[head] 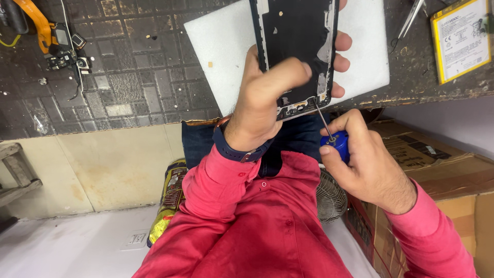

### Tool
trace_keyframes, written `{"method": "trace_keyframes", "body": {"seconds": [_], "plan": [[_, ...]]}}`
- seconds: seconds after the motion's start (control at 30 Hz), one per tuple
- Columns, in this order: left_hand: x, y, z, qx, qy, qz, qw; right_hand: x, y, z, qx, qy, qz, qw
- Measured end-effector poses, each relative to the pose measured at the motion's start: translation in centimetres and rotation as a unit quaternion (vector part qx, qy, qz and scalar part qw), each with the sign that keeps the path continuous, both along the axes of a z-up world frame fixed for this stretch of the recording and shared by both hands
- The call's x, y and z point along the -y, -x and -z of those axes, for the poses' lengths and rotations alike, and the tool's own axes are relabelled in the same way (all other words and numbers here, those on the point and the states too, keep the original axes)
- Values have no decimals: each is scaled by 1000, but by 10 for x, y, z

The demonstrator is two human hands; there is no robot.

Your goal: The person uses a blue screwdriver to remove screws from the back frame of a disassembled smartphone. They hold the phone in their left hand and carefully unscrew fasteners along the edges of the device's chassis.

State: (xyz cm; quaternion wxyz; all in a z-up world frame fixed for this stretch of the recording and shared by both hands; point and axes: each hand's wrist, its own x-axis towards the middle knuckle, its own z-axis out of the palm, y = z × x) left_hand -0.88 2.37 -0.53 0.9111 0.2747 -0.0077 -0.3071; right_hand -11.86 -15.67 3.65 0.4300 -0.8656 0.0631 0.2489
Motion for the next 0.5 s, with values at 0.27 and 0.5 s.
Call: {"method": "trace_keyframes", "body": {"seconds": [0.27, 0.5], "plan": [[2, -1, -6, 20, -62, 4, 998, -1, 2, 0, 19, 2, -2, 1000], [6, 0, -4, -1, -62, -9, 998, 0, 8, 4, 77, -6, -13, 997]]}}
